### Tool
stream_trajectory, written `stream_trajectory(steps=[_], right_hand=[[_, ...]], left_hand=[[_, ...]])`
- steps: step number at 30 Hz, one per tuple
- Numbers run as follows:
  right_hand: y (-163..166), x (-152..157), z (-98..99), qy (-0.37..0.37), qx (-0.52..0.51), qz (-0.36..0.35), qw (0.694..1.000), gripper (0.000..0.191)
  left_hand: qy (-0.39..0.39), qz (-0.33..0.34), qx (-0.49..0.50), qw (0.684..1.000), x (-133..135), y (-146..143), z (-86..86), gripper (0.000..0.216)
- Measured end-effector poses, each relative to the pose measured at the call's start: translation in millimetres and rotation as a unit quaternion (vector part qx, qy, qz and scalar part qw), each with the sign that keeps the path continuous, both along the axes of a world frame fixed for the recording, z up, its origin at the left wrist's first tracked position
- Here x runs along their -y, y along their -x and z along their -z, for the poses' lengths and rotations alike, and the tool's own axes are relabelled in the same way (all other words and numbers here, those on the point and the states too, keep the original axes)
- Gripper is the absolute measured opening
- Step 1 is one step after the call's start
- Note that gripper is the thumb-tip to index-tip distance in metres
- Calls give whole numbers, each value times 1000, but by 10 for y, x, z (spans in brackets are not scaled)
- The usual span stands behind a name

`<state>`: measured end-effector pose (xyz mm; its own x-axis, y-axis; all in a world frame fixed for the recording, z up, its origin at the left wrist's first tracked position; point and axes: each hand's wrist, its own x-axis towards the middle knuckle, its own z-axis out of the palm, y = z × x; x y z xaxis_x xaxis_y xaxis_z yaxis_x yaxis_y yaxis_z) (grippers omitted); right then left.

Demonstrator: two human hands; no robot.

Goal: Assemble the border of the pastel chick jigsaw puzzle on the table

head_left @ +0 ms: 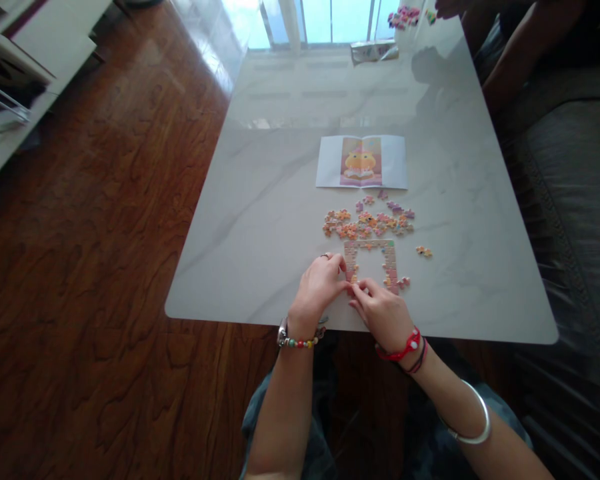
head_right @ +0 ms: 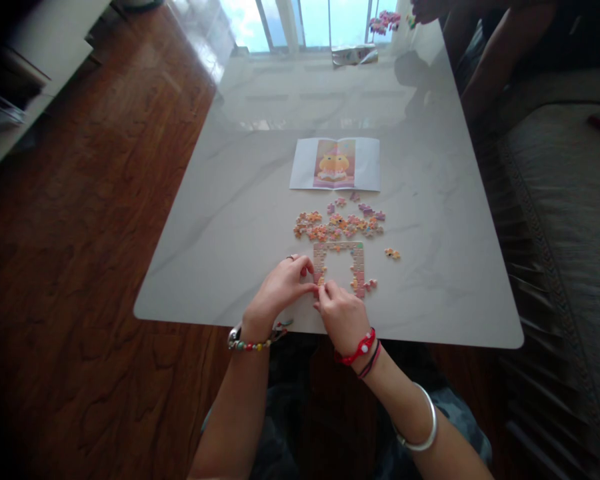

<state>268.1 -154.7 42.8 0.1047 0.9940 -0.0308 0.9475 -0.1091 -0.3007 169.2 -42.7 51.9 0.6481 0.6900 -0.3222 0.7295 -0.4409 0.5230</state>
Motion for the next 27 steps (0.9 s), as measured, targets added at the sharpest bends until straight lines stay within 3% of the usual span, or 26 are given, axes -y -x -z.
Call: stream_trajectory(steps=[4, 8, 12, 19, 27], right_hand=[[-304, -6, 52, -61, -100, 30, 993, 21], [-508, -70, 103, -114, -132, 60, 983, 22], [-614, -168, 125, -133, -126, 87, 979, 21], [-847, -190, 135, -130, -103, 48, 985, 23], [-1189, -71, 195, -129, -43, 114, 984, 28]], left_hand=[[12, -7, 1, 1000, 23, -11, -14, 28], [12, -12, 3, 1000, 42, -18, -29, 26], [2, -5, -2, 1000, 64, -26, -33, 23], [13, 40, 42, 998, 8, 37, -5, 19], [3, 20, 9, 1000, 38, -6, -1, 20]])
